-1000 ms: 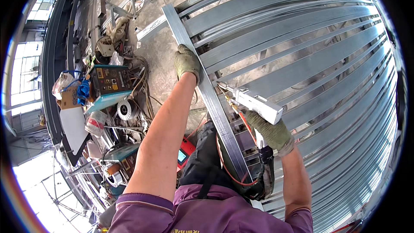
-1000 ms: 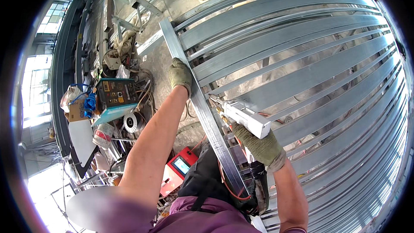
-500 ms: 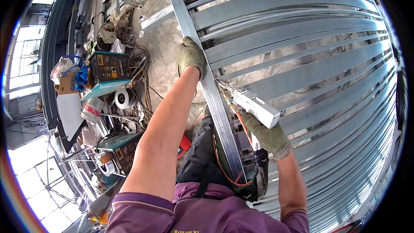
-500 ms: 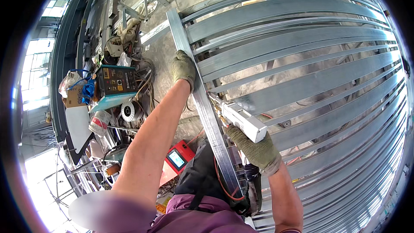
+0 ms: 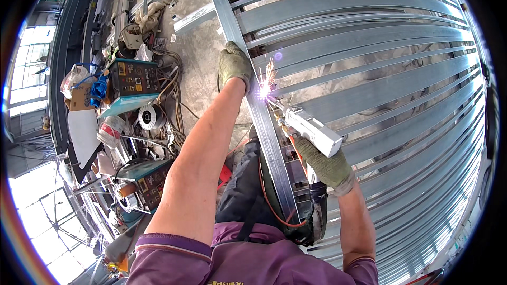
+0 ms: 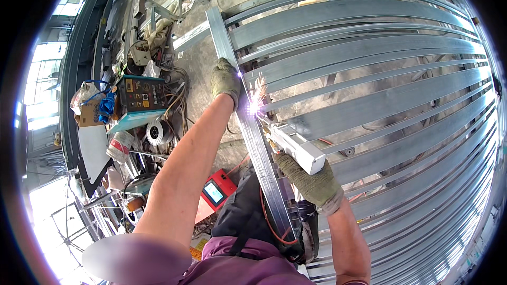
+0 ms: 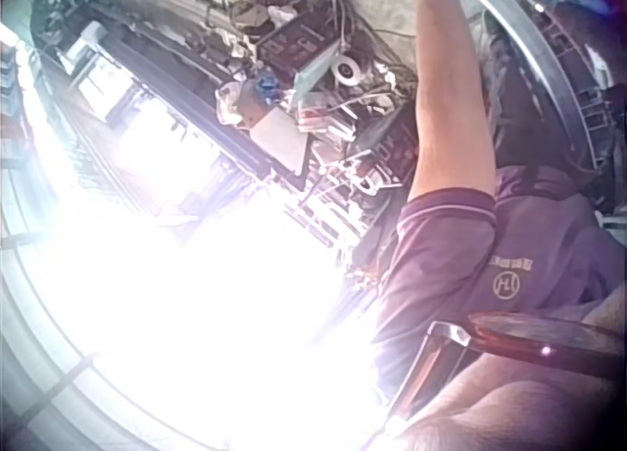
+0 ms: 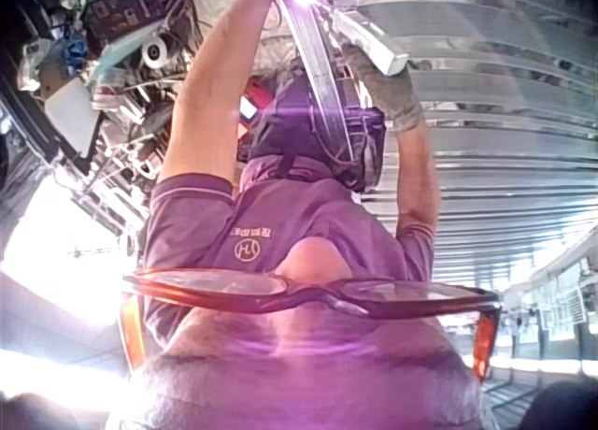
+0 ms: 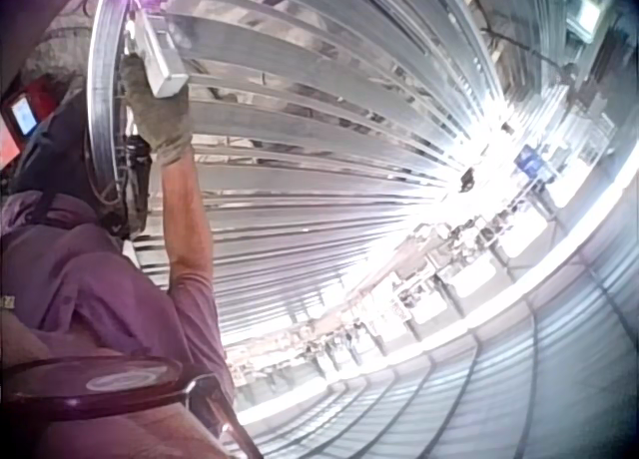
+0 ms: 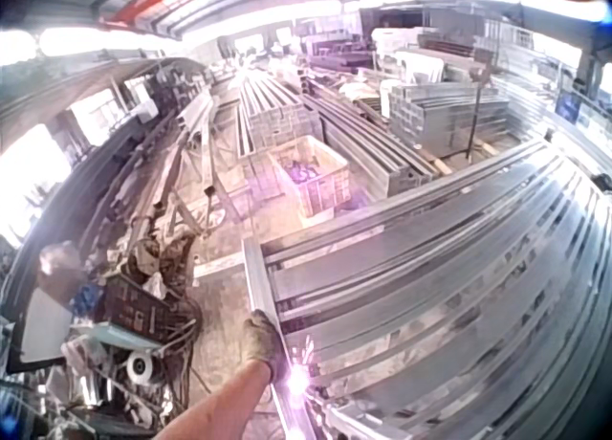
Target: The person welds metal bars onto a slatted metal frame using a handheld welding tool. They move along the frame, applying welds at multiple points while holding the bars in place with gloved hands.
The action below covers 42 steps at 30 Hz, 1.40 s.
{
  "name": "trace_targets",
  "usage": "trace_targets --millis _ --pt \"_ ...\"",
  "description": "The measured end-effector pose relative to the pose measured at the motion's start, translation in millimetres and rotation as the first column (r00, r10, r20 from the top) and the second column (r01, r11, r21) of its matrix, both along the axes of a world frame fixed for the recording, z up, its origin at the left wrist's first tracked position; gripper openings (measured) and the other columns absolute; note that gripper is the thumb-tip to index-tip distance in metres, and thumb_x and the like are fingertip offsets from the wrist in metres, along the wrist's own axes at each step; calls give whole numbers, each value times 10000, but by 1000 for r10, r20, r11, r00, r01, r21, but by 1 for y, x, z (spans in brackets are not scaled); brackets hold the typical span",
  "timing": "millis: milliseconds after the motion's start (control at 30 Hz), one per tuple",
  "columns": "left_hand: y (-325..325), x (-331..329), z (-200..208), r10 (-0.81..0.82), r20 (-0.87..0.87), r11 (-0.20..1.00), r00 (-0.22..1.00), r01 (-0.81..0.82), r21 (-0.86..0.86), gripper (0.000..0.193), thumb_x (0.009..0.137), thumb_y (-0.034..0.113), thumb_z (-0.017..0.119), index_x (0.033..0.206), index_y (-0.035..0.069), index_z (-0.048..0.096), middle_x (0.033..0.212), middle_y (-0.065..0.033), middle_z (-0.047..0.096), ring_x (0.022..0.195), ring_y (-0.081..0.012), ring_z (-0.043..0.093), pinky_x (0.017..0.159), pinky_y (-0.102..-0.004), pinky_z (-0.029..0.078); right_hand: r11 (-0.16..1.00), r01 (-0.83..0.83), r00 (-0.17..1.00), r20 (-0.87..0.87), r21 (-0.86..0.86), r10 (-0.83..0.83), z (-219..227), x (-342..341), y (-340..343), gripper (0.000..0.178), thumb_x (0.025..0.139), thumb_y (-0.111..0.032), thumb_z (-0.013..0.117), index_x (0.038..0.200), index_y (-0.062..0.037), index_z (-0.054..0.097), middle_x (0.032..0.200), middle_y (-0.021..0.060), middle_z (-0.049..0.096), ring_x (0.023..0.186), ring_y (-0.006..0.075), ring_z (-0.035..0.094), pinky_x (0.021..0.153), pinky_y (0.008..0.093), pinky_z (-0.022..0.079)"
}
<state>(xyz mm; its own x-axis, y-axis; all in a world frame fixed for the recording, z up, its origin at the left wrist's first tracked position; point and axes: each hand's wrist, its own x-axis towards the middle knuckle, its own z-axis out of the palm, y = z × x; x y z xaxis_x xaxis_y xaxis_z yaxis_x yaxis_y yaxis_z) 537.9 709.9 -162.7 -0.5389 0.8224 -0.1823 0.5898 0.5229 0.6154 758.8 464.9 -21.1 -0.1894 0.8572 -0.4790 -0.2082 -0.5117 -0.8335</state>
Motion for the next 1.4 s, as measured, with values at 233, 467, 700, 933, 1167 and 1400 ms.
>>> trace_targets --millis 233,467,700,933,1167,1400 --pt "-1 -1 9 -6 42 1000 999 6 -19 660 1083 536 317 1211 2 683 1199 -280 706 1159 -467 649 1013 -499 489 1000 3 1000 -19 4 -3 1 1 -1 456 984 -123 749 1400 -3 605 1151 64 728 993 101 689 794 258 584" --pt "-2 5 25 -18 127 991 992 34 -129 729 1085 541 228 1331 -33 604 1358 -295 635 1311 -459 574 1119 -501 434 1000 22 999 -27 -5 -22 -6 3 -8 446 977 -123 756 1384 -2 619 1157 61 724 1015 99 682 811 257 574" --pt "-5 7 31 -49 68 990 996 57 -125 726 1086 544 236 1319 -35 607 1338 -305 641 1291 -467 587 1104 -512 446 998 6 999 34 -64 -4 -1 4 -8 423 971 -144 769 1354 -15 643 1073 30 717 904 80 668 727 253 554" --pt "-4 5 24 -33 97 996 995 40 -77 718 1086 539 244 1313 -34 611 1329 -311 643 1284 -473 588 1101 -514 447 1000 13 1000 10 -1 -13 -5 3 -14 403 984 -86 728 1363 1 624 1157 30 713 965 66 632 803 235 536" --pt "-4 7 26 -34 96 995 995 43 -92 713 1084 536 250 1322 -32 610 1337 -309 639 1290 -476 582 1105 -512 444 994 102 995 3 26 -102 4 -3 -14 373 977 -110 748 1317 -7 636 1125 22 706 930 49 628 746 219 532" --pt "-2 1 15 -18 35 999 999 20 -41 694 1078 546 319 1267 -20 674 1256 -288 690 1233 -467 620 1040 -489 482 982 79 997 16 -172 -77 10 -1 -25 376 991 -173 754 1317 -20 649 1009 -2 684 842 51 601 688 226 494"
